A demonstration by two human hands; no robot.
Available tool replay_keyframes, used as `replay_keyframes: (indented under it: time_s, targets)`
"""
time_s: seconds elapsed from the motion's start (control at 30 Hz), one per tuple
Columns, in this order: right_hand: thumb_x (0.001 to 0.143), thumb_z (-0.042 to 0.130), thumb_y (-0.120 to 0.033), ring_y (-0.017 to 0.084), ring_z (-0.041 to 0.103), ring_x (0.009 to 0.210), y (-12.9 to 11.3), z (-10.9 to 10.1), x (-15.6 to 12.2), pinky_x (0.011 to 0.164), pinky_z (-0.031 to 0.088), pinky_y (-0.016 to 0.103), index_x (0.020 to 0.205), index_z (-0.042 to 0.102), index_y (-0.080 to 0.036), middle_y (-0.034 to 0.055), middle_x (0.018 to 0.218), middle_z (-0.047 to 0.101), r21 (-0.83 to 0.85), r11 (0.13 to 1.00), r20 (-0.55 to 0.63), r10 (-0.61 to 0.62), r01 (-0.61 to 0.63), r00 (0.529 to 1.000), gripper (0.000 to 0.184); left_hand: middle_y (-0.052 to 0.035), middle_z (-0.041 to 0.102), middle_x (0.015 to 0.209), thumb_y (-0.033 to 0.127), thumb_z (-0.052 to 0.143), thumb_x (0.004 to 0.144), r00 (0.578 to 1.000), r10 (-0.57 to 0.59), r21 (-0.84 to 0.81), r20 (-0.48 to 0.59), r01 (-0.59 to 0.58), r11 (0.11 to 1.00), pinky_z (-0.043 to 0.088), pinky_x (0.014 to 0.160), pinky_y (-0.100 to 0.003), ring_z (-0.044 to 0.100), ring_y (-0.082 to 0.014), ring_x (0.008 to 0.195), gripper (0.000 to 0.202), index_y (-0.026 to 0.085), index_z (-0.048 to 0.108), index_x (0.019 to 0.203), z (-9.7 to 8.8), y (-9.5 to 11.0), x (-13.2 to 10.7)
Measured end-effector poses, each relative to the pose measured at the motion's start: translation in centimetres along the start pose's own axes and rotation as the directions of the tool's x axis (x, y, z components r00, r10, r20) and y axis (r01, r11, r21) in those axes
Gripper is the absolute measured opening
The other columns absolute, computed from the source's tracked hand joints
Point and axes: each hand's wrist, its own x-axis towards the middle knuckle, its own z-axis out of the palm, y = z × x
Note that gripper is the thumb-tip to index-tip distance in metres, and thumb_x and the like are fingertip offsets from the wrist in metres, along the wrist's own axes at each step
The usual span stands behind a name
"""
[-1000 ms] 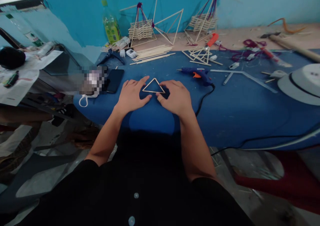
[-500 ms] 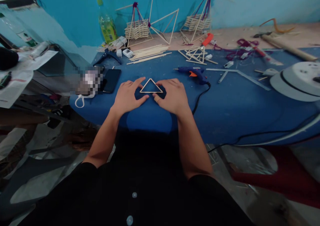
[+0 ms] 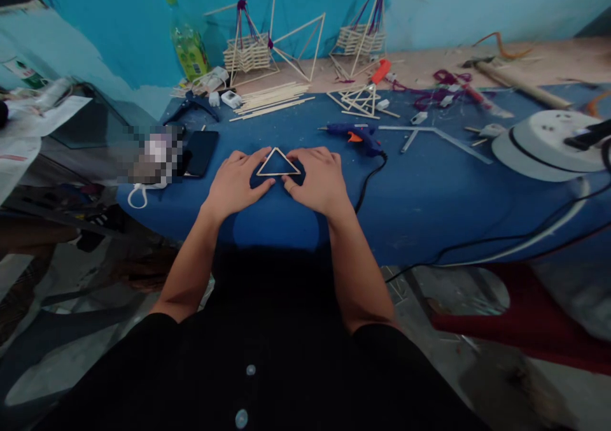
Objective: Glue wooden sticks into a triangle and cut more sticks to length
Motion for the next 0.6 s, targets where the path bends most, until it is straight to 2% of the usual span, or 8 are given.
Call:
replay_keyframes:
  time_s: [0.07,0.27,0.6]
  targets:
    - [0.088,0.067,-0.041,0.041,0.064,0.135,-0.01,-0.03,0.0,0.113,0.043,0.06,0.125,0.075,-0.025,0.0126,0.134,0.079,-0.004,1.0,0.0,0.004,-0.004,1.0,0.041,-0.0105,0.076,0.151,0.046,0.057,0.109,1.0,-0.01,0.006,-0.002,0.01,1.0,0.052,0.115,-0.052,0.059,-0.0374,0.137,0.068,0.022,0.049,0.172,0.05,0.05,0.0]
    - [0.088,0.067,-0.035,0.039,0.065,0.134,0.02,-0.04,-0.02,0.112,0.042,0.06,0.095,0.071,-0.025,0.0096,0.14,0.078,0.027,1.0,-0.016,0.0,0.0,1.0,0.013,-0.0114,0.075,0.152,0.042,0.055,0.11,0.999,-0.041,0.018,-0.009,0.041,0.999,0.051,0.117,-0.052,0.059,-0.0374,0.14,0.063,0.021,0.052,0.169,0.19,0.35,0.04]
    - [0.091,0.065,-0.027,0.038,0.067,0.13,0.66,0.22,0.4,0.111,0.046,0.06,0.094,0.076,-0.025,0.0093,0.14,0.078,0.075,0.997,0.014,-0.034,0.033,0.999,0.012,-0.0144,0.075,0.15,0.04,0.056,0.109,1.0,-0.015,0.036,-0.004,0.015,0.999,0.052,0.116,-0.054,0.058,-0.0381,0.14,0.061,0.02,0.056,0.166,-0.03,0.5,-0.03]
